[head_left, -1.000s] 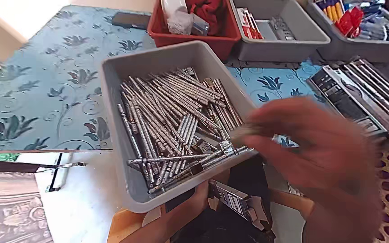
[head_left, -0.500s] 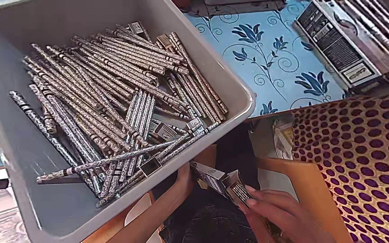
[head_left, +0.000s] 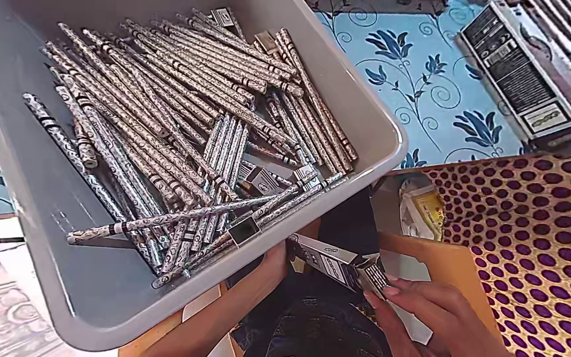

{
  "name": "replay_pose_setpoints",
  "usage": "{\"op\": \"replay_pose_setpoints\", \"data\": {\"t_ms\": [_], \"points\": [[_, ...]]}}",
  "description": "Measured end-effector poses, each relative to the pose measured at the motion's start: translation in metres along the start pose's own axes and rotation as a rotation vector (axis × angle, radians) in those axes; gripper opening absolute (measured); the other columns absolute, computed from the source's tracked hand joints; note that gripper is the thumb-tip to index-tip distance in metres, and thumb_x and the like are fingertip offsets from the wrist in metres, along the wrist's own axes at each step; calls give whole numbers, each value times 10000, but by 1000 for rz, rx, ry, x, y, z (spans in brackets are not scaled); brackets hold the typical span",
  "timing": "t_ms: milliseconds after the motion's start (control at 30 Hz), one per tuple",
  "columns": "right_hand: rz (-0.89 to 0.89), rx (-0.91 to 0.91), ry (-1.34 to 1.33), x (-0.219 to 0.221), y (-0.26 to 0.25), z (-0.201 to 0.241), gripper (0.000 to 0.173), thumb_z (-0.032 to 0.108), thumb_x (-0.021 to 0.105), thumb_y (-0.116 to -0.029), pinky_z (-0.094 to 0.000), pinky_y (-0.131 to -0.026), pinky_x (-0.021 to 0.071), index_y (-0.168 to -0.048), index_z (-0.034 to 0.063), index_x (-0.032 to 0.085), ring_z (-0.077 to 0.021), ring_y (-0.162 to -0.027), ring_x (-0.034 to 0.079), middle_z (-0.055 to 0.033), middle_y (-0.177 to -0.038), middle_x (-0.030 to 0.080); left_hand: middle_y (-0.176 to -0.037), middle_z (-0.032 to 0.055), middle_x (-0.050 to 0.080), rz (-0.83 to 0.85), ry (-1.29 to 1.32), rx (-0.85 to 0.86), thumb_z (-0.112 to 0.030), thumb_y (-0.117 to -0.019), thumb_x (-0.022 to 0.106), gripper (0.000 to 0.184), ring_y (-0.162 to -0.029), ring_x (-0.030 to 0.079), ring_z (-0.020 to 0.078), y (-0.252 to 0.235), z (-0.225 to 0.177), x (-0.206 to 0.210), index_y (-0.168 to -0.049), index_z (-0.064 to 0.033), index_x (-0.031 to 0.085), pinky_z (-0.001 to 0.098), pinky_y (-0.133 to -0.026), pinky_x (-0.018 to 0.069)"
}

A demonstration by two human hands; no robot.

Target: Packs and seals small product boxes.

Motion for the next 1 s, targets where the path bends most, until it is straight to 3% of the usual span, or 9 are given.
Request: {"op": "replay_pose_setpoints", "data": {"t_ms": [233,333,500,867,1000], "points": [[4,23,74,-5,2,-2,89,226,685,-967,-87,-794,476,-1020,157,669,-13,-885,597,13,-931,603,-675,56,533,-66,-9,7,-235,-1095,416,261,-482,492,128,2,-3,0,-946,-59,538,257,-422,410],[27,59,109,-9,2,-2,109,230,689,-967,-89,-745,433,-1041,150,698,-32,-845,565,-15,-876,582,-740,75,535,-91,-8,-16,-243,-1094,427,247,-549,501,149,2,-3,0,-969,-63,542,282,-474,421],[73,106,138,-13,-1,-4,148,190,673,-948,-98,-701,412,-1055,117,743,-54,-816,560,-64,-841,609,-729,71,536,-115,-28,7,-233,-1098,423,267,-559,526,150,4,-4,0,-938,-57,545,280,-482,442],[214,127,176,-15,-9,-5,206,160,627,-946,-94,-643,411,-1068,95,780,-54,-756,553,-124,-883,652,-779,85,529,-197,-119,-10,-246,-1093,436,273,-615,519,161,8,-8,-1,-948,-51,560,300,-519,428],[308,141,237,-17,-12,-3,228,156,598,-947,-123,-621,416,-1072,109,784,-83,-744,557,-136,-889,649,-760,76,519,-214,-141,20,-224,-1094,437,230,-555,497,139,5,-5,-2,-998,-51,553,274,-478,416]]}}
Point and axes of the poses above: each hand's wrist, its own y-axis away from the middle knuckle, its own x-axis out of the palm, z = x × y, the point moved 3 cm from there along -y, towards the middle knuckle
